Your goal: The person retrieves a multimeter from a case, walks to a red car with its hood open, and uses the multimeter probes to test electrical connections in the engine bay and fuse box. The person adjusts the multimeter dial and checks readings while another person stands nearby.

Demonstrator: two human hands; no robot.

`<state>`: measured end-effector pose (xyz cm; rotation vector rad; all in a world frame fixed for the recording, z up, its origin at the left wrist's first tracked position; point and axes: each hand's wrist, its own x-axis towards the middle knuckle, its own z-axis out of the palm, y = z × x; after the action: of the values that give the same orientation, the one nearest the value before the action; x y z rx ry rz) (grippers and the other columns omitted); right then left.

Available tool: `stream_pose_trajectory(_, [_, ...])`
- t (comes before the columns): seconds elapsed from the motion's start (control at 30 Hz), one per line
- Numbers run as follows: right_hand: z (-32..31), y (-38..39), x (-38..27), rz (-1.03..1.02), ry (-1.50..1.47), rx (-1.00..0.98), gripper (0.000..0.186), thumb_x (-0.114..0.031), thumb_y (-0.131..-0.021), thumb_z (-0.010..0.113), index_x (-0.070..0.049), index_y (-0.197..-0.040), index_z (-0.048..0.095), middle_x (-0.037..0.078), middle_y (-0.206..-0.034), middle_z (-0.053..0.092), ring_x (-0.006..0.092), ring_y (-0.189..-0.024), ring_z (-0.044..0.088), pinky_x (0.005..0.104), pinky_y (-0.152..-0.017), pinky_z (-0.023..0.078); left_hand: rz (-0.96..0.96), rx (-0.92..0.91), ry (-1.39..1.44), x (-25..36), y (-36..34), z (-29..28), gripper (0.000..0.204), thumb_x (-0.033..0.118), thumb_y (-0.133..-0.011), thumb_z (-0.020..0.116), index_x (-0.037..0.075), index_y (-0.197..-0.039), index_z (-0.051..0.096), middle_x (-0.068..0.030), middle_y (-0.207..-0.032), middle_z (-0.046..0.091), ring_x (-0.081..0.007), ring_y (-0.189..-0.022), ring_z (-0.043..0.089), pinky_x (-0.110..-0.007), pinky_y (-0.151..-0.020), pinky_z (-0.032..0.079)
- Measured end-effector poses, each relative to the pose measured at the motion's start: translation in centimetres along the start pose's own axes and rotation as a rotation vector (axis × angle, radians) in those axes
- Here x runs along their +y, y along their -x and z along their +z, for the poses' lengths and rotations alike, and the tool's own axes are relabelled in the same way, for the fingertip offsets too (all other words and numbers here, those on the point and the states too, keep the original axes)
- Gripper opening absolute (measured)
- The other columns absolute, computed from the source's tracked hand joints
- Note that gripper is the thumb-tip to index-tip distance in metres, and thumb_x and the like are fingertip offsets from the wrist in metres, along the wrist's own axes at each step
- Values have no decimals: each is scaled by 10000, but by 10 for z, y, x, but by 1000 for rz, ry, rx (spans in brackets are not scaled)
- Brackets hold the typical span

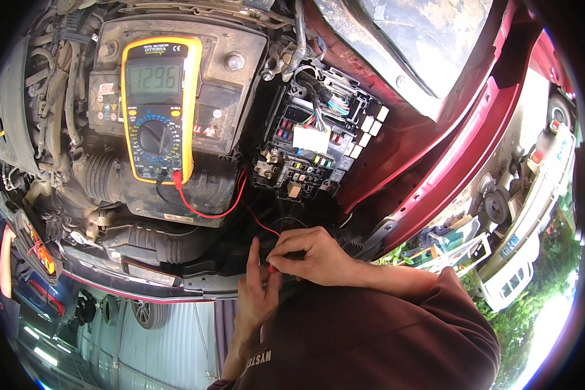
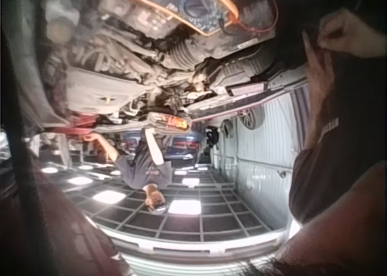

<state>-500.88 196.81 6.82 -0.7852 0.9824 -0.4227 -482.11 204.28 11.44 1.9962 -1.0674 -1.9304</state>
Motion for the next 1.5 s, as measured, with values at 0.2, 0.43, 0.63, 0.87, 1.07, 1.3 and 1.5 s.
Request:
stream_pose_trajectory(0.2, [-5,-1,-7,72,4,-21,110,-44,-967,760,34,-1040,787,59,-884,702,99,-631,671,258,-510,505,-7,8,24,-2,2,1,793,151,-1053,625,-30,-1674,165,-150,-812,769,-271,-734,764,-362,-744,571])
stream_pose_trajectory(0.43, [-5,-2,-12,269,-117,-68,162,-101,-1031,714,23,-1112,780,63,-969,687,95,-682,678,254,-537,511,86,107,72,-12,4,6,770,106,-1056,595,-27,-1679,164,-76,-701,674,-142,-649,625,-294,-661,495])
stream_pose_trajectory(0.63, [-5,-4,-10,169,-16,-44,193,-126,-1020,703,13,-1136,771,117,-984,698,233,-897,697,369,-780,552,97,156,57,-15,4,4,793,91,-1038,641,-42,-1670,181,-57,-664,622,-120,-619,586,-285,-663,492])
stream_pose_trajectory(0.87, [-10,-4,-3,45,78,-81,134,-68,-972,749,12,-1071,792,120,-974,727,235,-879,705,359,-767,554,93,110,28,-12,-4,11,822,102,-1025,676,-55,-1666,185,-61,-630,581,-154,-555,562,-308,-634,489])
stream_pose_trajectory(1.07, [-9,-4,-5,-14,54,-59,131,-64,-977,730,43,-1037,773,139,-908,696,268,-808,694,381,-707,534,136,91,2,-18,-5,11,834,97,-1015,682,-67,-1662,182,-65,-631,589,-169,-562,591,-314,-618,498])
stream_pose_trajectory(1.3, [-8,-2,-9,-17,164,4,183,-128,-995,747,-8,-1133,735,131,-875,676,240,-792,680,374,-701,534,307,368,20,-16,-2,11,675,78,-1014,669,-48,-1586,333,-91,-723,662,-187,-590,620,-314,-626,525])
stream_pose_trajectory(1.5, [-66,-18,-87,-31,452,533,324,-216,-940,827,-25,-1154,676,6,-679,590,81,-598,500,296,-550,418,317,519,940,7,-24,-43,426,116,-1000,660,-26,-1354,470,-147,-856,704,-223,-589,635,-310,-551,510])
